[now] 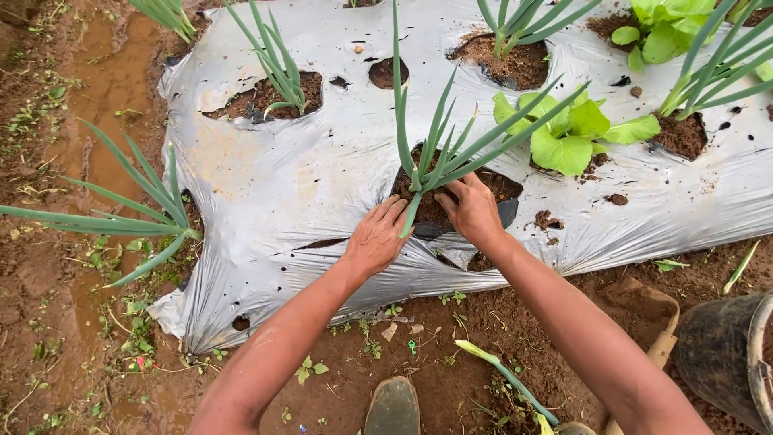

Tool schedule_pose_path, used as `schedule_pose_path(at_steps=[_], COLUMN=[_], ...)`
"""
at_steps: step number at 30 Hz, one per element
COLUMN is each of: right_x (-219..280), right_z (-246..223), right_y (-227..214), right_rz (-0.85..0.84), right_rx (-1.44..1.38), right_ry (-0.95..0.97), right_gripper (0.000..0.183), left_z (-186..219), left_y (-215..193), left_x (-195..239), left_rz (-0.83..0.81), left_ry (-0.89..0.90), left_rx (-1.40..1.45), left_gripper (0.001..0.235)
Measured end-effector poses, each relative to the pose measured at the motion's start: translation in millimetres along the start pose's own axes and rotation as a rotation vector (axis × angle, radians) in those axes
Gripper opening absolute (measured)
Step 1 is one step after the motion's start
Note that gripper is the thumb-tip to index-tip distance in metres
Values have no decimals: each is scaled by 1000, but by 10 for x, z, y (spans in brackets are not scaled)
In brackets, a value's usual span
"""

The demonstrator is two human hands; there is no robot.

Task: Planting seedlings into a prepared field bed through plastic mulch using a hand hoe and soil from a bucket.

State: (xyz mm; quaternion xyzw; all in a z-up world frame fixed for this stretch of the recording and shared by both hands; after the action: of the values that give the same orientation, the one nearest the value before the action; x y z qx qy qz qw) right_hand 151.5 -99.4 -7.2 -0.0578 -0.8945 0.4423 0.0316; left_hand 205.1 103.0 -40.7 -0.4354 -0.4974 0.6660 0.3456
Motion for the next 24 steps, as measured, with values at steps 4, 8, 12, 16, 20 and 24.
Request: schedule_pose_path(at_steps=[4, 8, 12, 16, 20, 24], right_x=[-185, -258, -28, 190, 306, 274], right_z=[257, 233, -112, -91, -119, 55], right_y=[133, 198, -155, 53, 211, 453], right_rz=[126, 27, 49, 18, 56, 82], right_rx=[-131, -70, 71, 170, 107, 151], right_ry=[16, -56, -148, -181, -215, -313], right_gripper=[43, 29, 25, 29, 26, 18], left_z=[40, 98, -75, 14, 18, 76], left_y=[-76, -206, 123, -63, -41, -112], left_x=[-11, -50, 15, 8, 16, 15], left_rz=[-39, -57, -98, -37, 20, 32], left_ry=[31, 69, 3, 21, 17, 86], left_rx=[5, -6, 1, -35, 5, -24], left_gripper=[40, 41, 44, 35, 33, 31])
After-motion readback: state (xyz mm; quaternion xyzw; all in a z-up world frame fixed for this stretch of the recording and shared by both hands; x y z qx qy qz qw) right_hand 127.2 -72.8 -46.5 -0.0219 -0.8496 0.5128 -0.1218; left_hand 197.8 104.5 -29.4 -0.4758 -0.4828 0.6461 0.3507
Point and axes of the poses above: each hand's wrist, its own x-axis away from the middle knuckle, its own y-axis out of the palm, z = x × y, the point moved 3 cm from there along -x, towards the middle knuckle, and after that the axes turned 12 degrees about -z, right-handed, at the moved point
